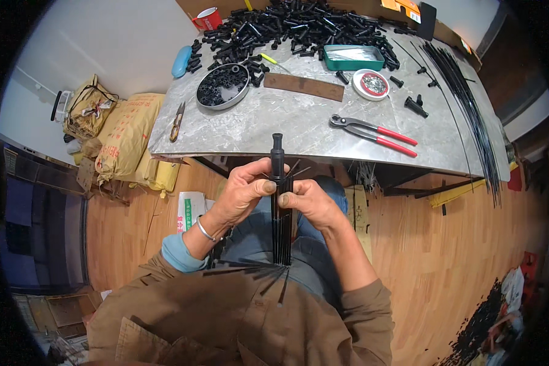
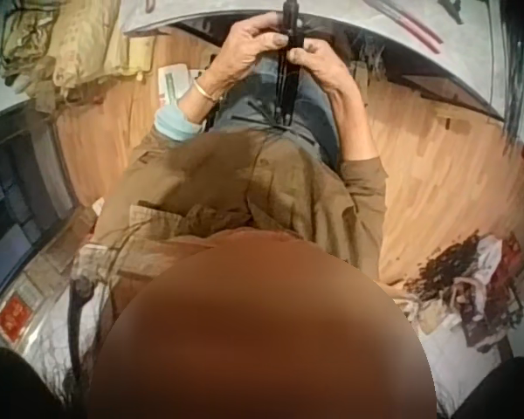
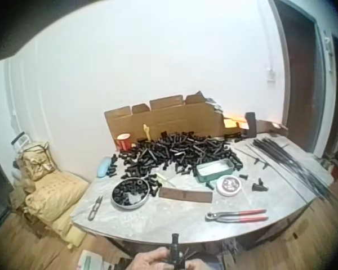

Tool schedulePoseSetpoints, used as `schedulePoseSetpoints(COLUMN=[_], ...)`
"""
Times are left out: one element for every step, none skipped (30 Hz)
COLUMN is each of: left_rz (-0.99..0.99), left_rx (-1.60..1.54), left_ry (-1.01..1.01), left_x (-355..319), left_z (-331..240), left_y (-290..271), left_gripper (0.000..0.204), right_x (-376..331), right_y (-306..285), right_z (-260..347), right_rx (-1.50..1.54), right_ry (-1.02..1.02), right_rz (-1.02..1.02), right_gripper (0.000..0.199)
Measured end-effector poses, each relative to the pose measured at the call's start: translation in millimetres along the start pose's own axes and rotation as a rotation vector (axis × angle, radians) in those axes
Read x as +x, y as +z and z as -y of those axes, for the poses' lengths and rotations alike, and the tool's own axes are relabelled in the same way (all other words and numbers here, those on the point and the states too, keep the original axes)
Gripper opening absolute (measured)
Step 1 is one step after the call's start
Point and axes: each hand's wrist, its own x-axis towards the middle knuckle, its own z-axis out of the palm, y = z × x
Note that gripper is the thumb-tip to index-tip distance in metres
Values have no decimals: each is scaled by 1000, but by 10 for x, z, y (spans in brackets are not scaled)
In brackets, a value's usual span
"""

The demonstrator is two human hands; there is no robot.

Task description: Bundling a set of black rods together with zip ties and trimming the ends using pliers.

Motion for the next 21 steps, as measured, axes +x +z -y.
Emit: schedulePoseSetpoints(left_rz=[43,50,63,66,66,85,103,102,132,167,167,169,173,177,177,170,162,164,39,-89,-114], left_rx=[-20,-20,15,53,56,111,165,167,199,229,278,279,293,307,309,309,309,310,505,696,731], left_ry=[-26,-30,-8,17,16,13,10,8,-1,-9,-27,-27,-34,-40,-41,-56,-71,-71,77,228,267], left_x=[21,34,47,51,60,81,93,116,144,178,185,196,201,201,197,202,206,188,153,119,59], left_z=[19,47,81,108,115,106,85,65,42,25,-11,-29,-43,-51,-55,-53,-53,-39,-5,7,-46], left_y=[-21,-33,-44,-71,-111,-164,-208,-241,-274,-291,-289,-291,-293,-294,-295,-292,-290,-277,-244,-198,-174], left_gripper=[40,40,42,44,44,46,48,48,49,51,50,50,49,48,48,47,45,45,43,40,40], right_x=[37,49,36,25,5,-8,-14,-18,-22,-37,-54,-61,-61,-57,-51,-48,-41,-33,-27,-22,-24], right_y=[-50,-82,-91,-46,21,94,184,279,354,392,425,441,448,453,458,456,452,448,433,417,404], right_z=[-13,-32,-58,-52,-46,-24,9,45,69,86,96,99,96,94,92,88,79,71,53,31,22], right_rx=[40,81,95,96,85,74,76,154,231,232,306,380,383,378,372,373,373,373,372,361,350], right_ry=[21,41,59,57,25,-7,-7,-85,-163,-164,-144,-123,-124,-129,-133,-135,-145,-154,-159,-168,-178], right_rz=[67,133,118,120,14,-92,-91,-135,-179,-181,-174,-165,-166,-168,-169,-171,-190,-208,-213,-249,-285], right_gripper=[45,49,45,45,42,39,39,36,33,33,30,29,29,27,25,25,25,24,24,24,23])
